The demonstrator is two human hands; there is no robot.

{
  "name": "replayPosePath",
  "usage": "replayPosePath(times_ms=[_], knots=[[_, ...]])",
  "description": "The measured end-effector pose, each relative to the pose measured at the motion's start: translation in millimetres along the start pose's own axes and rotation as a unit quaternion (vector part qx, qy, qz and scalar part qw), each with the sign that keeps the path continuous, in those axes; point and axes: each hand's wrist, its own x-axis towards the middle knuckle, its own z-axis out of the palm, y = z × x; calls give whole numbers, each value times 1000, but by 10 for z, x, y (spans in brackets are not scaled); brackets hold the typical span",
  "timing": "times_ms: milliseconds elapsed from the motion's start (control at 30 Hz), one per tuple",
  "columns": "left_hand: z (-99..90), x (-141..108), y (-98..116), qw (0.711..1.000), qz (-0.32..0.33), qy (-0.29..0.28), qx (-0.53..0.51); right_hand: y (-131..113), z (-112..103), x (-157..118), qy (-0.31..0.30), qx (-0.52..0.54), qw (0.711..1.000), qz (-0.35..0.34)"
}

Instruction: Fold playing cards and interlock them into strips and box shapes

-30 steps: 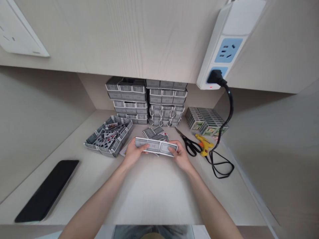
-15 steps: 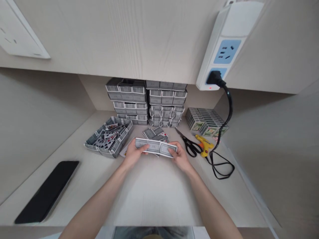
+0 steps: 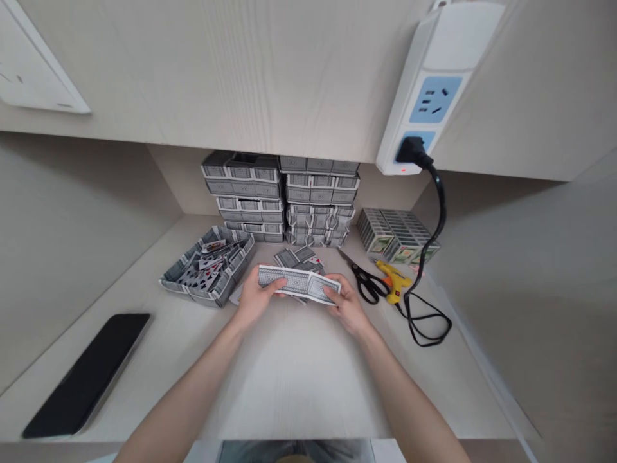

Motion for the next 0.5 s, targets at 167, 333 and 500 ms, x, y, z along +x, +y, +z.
replayPosePath(times_ms=[167,333,500], knots=[[-5,14,-26,1000,-4,15,8,-3,12,-7,22,-54,997,-43],[1,11,-35,1000,-8,15,1,-12,8,-18,20,-82,995,-56],[-10,7,-33,1000,-21,1,-23,-28,9,-19,-2,-61,998,-17]])
